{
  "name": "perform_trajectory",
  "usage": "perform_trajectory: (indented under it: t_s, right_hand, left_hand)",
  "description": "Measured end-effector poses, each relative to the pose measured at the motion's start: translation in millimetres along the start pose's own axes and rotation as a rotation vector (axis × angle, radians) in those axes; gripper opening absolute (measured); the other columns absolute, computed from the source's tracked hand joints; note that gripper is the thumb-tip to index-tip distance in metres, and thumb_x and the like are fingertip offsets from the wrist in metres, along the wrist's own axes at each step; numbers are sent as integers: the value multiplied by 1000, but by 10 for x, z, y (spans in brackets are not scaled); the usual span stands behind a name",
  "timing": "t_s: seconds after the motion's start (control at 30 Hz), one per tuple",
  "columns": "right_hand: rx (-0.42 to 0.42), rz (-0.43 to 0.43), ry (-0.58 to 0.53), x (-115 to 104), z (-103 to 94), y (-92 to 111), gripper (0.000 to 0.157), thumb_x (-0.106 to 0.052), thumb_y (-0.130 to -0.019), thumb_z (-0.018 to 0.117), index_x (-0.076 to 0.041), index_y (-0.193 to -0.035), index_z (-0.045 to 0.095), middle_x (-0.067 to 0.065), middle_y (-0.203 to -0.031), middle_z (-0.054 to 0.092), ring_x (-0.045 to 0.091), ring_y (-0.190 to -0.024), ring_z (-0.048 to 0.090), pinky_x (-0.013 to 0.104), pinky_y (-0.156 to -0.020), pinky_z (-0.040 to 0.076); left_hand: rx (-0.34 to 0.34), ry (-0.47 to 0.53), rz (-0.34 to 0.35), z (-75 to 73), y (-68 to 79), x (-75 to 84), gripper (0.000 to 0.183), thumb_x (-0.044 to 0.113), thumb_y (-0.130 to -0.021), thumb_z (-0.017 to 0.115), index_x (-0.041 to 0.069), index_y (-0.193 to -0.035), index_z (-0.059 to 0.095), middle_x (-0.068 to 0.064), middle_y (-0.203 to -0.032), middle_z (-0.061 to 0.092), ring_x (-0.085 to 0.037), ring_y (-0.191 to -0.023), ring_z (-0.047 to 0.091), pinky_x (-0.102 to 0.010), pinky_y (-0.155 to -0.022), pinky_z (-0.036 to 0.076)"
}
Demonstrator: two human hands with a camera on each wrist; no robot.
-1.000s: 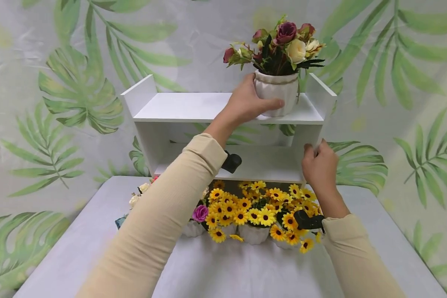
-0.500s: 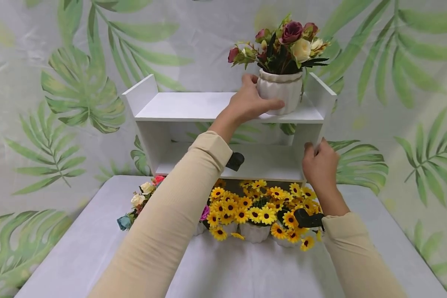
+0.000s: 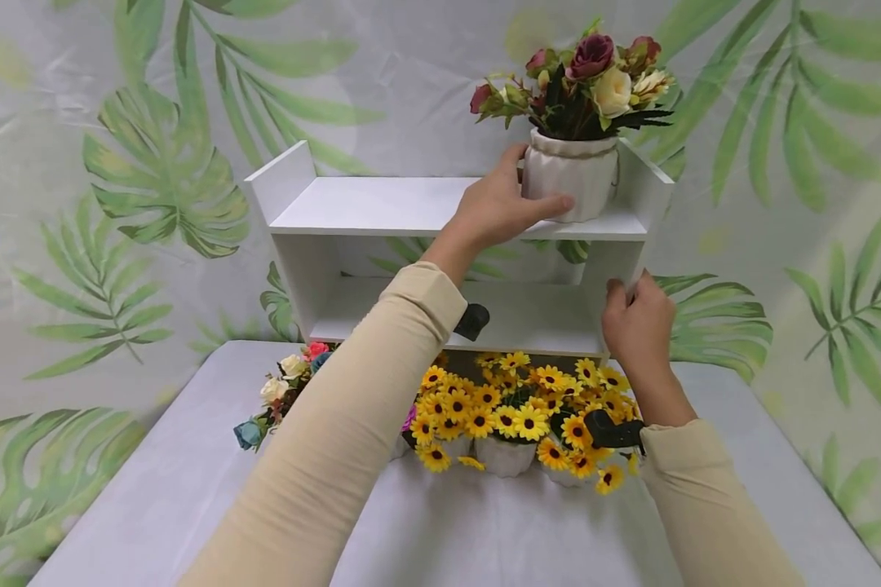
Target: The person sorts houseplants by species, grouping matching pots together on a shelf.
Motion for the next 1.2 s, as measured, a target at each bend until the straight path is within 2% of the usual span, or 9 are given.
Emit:
perform_trajectory:
  t_s: [0.17, 0.33, 0.43, 0.57, 0.77, 0.83, 0.97, 1.07, 1.2]
  right_hand:
    - [0, -25, -7, -14, 10, -22, 42, -22, -102, 41, 14, -115, 61, 39, -112, 64, 55, -101, 63, 67, -79, 52]
    - [-32, -15, 3, 27, 62, -24, 42, -22, -102, 41, 13, -115, 61, 39, -110, 64, 55, -99, 63, 57, -68, 52]
    - [-35, 2, 15, 57, 58, -14, 42, -23, -102, 41, 13, -114, 60, 38, -108, 65, 53, -97, 64, 44, -60, 49]
    - [-32, 12, 29, 79, 41, -9, 42, -23, -103, 41, 13, -114, 60, 37, -107, 65, 52, -95, 64, 29, -55, 40]
    - [-29, 11, 10, 37, 61, 11, 41, -23, -103, 42, 12, -114, 61, 36, -107, 65, 51, -97, 64, 35, -57, 44]
    - [-37, 4, 0, 16, 95, 16, 41, -24, -103, 42, 11, -112, 61, 35, -103, 65, 49, -93, 64, 37, -56, 44]
    - [-17, -20, -2, -16, 94, 9, 39, -23, -102, 43, 11, -108, 61, 34, -95, 65, 48, -87, 65, 29, -53, 40]
    - [3, -19, -1, -8, 41, -5, 39, -22, -102, 43, 11, -108, 60, 35, -98, 65, 49, -90, 66, 24, -53, 37]
    - [-2, -6, -2, 0, 14, -13, 41, -24, -103, 41, 11, -112, 60, 35, -104, 66, 49, -93, 65, 27, -55, 41]
  left_hand:
    - [45, 86, 29, -66, 48, -30, 90, 60, -89, 61, 30, -159, 13, 9, -158, 38, -11, -140, 45, -28, -109, 45]
    - [107, -26, 210, -187, 315, -49, 76, 47, -94, 62, 18, -156, 29, 2, -157, 40, -14, -144, 39, -29, -117, 37]
    - [166, -100, 337, -265, 607, -119, 63, 38, -95, 63, 12, -149, 42, -2, -153, 47, -17, -143, 41, -30, -119, 34]
    - [227, -50, 451, -350, 1072, -384, 48, 28, -95, 66, 9, -137, 55, -5, -141, 58, -19, -135, 50, -33, -116, 38]
    - [312, -61, 556, -508, 1816, -1039, 34, 17, -90, 72, 6, -121, 65, -7, -126, 67, -22, -121, 60, -40, -104, 49]
    - [360, -124, 564, -600, 2071, -1296, 32, 13, -86, 75, 7, -116, 68, -6, -121, 69, -22, -116, 63, -39, -99, 52]
    - [438, -215, 520, -749, 2468, -1760, 33, 3, -78, 79, 10, -109, 70, -2, -110, 72, -16, -101, 66, -22, -88, 51]
    - [463, -233, 462, -793, 2631, -2014, 35, -2, -75, 80, 12, -106, 70, 1, -103, 72, -11, -94, 63, -11, -83, 45]
    - [451, -218, 328, -758, 2785, -2336, 31, -2, -77, 79, 14, -103, 70, 3, -98, 72, -8, -90, 64, -7, -79, 45]
Point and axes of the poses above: each hand's wrist, its own y-axis away from the middle knuckle, its own z-axis out of the palm, x = y × z, the point moved 9 cm from there along -y, towards the middle knuckle
